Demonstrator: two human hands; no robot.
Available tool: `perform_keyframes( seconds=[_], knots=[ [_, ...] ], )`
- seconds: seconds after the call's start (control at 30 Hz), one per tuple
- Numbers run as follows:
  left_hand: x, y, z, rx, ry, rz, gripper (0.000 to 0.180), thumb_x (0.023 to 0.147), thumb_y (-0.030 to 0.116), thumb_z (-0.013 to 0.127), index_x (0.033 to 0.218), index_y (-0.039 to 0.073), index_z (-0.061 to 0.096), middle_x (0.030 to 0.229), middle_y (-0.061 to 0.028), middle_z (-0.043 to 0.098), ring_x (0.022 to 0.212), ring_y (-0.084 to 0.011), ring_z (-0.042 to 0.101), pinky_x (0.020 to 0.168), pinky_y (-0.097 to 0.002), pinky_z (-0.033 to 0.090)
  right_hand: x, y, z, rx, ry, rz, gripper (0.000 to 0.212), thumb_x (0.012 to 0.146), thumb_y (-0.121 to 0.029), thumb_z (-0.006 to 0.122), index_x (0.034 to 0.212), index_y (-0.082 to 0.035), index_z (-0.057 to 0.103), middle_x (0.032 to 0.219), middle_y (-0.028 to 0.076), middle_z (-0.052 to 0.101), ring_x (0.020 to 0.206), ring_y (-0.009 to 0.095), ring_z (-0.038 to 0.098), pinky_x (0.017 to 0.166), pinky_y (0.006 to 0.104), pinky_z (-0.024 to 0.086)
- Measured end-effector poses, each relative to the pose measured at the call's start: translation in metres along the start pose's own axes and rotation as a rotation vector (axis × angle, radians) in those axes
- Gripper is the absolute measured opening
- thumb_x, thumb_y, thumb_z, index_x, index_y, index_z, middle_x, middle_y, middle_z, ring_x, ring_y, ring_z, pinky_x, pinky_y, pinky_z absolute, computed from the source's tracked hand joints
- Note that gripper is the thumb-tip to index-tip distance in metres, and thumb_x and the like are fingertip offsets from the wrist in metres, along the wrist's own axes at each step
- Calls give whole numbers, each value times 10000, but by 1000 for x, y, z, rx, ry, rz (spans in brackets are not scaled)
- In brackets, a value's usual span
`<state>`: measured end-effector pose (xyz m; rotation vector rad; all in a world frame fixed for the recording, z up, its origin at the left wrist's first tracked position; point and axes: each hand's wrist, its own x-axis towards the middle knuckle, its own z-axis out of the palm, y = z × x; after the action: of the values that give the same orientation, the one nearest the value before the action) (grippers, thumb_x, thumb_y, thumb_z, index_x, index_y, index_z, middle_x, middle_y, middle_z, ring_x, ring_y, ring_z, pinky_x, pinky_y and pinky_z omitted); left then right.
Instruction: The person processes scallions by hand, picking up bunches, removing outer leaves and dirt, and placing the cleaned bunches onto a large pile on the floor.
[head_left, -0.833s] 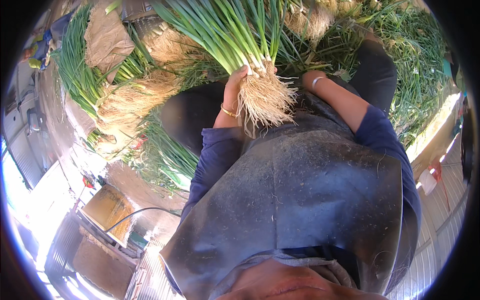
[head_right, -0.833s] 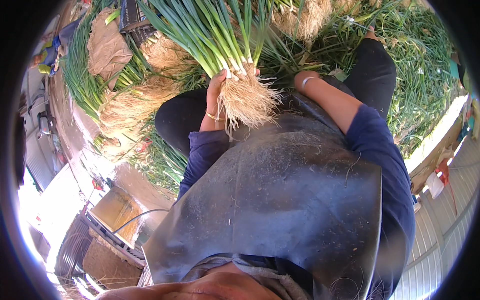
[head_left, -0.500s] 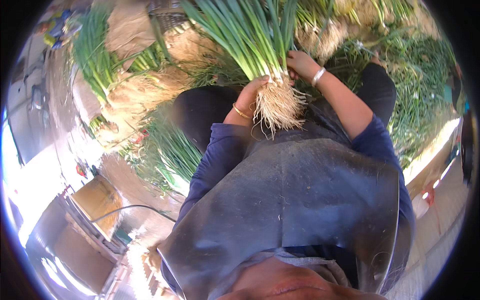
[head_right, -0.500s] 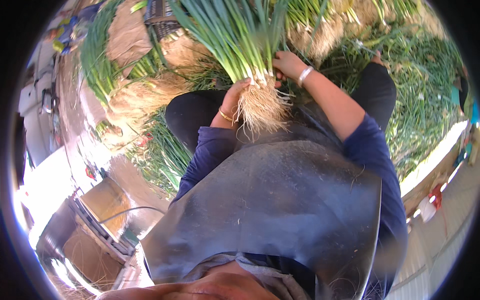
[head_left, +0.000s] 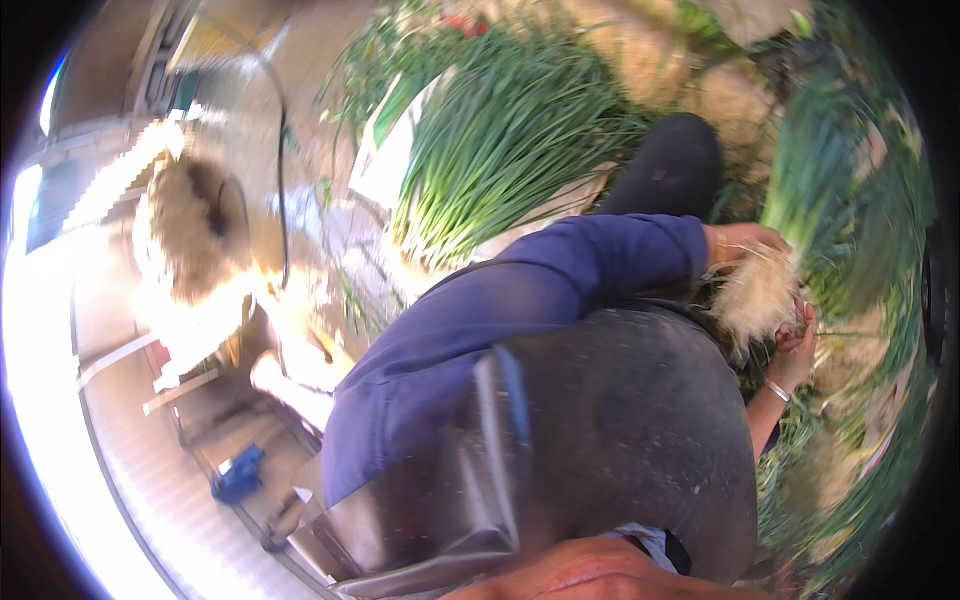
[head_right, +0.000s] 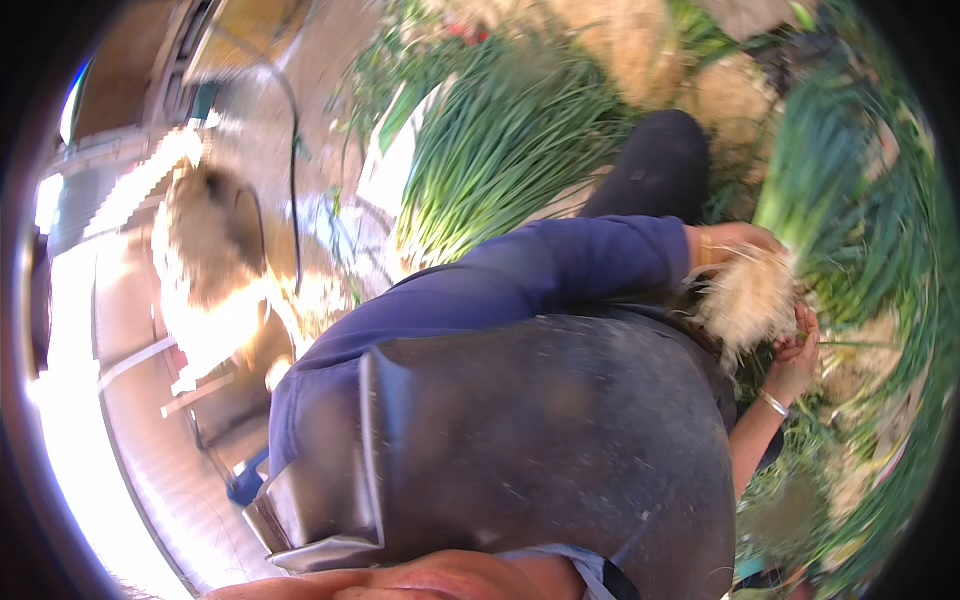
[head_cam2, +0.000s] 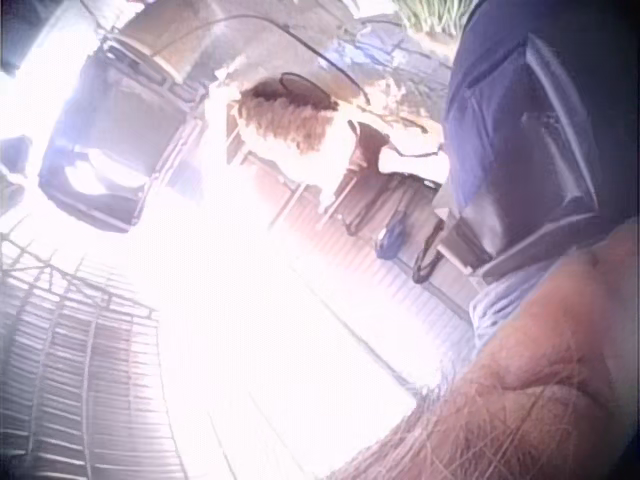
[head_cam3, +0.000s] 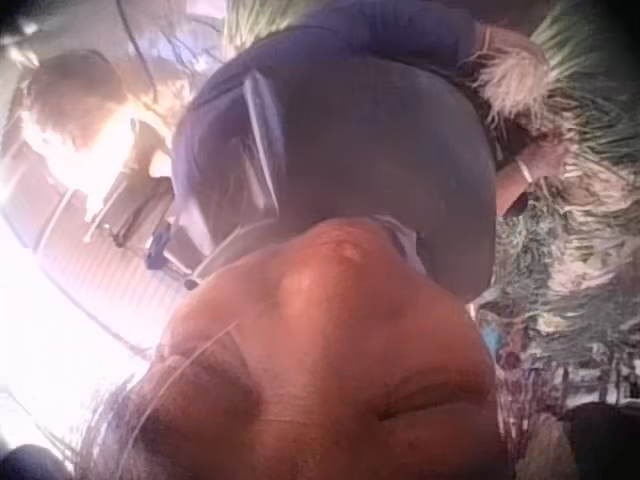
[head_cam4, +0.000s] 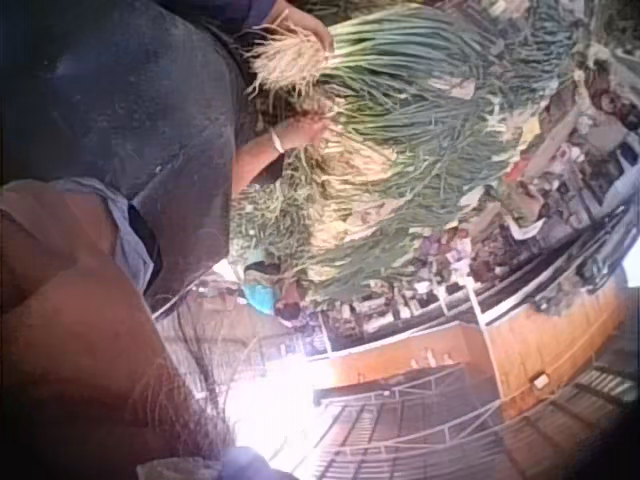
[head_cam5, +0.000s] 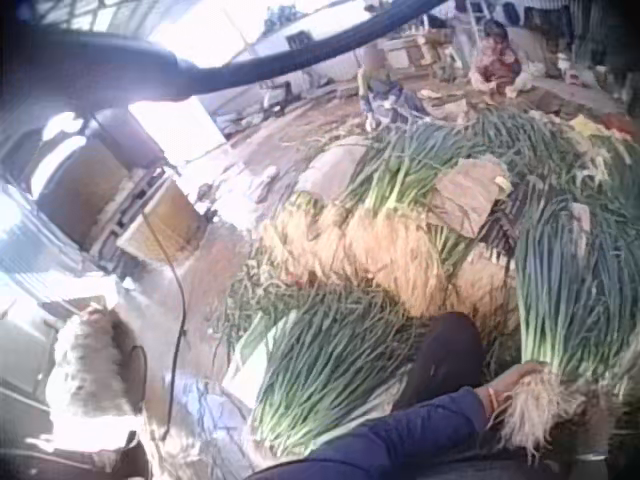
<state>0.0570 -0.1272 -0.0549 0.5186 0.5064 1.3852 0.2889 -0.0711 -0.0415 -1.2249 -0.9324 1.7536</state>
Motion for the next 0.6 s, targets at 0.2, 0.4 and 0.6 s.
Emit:
perform_keyframes(
  seconds=[0.2,0.4,0.6],
  knots=[
    [2,67,34,646,-36,797,292,797,184,651,1050,46,607,1013,-117,624,922,-273,598,809,-399,484,-33,0,0,71,-891,117,376,950,-243,406,1207,19,489,1123,152,577,834,180,591,643,283,473],
    [-164,201,-25,1048,-43,398,237,838,199,592,1028,63,631,1027,-102,635,907,-261,610,828,-389,480,-8,18,-38,-1500,-456,-228,249,903,-239,505,1059,-49,549,888,130,576,772,285,541,672,387,438],
    [-420,261,-146,1302,-30,-275,221,878,214,533,1005,79,654,1042,-88,646,891,-249,623,848,-379,477,13,65,-107,-2022,-476,-307,196,839,-132,499,1017,-64,545,903,173,574,877,372,547,727,437,444]
  ],
)
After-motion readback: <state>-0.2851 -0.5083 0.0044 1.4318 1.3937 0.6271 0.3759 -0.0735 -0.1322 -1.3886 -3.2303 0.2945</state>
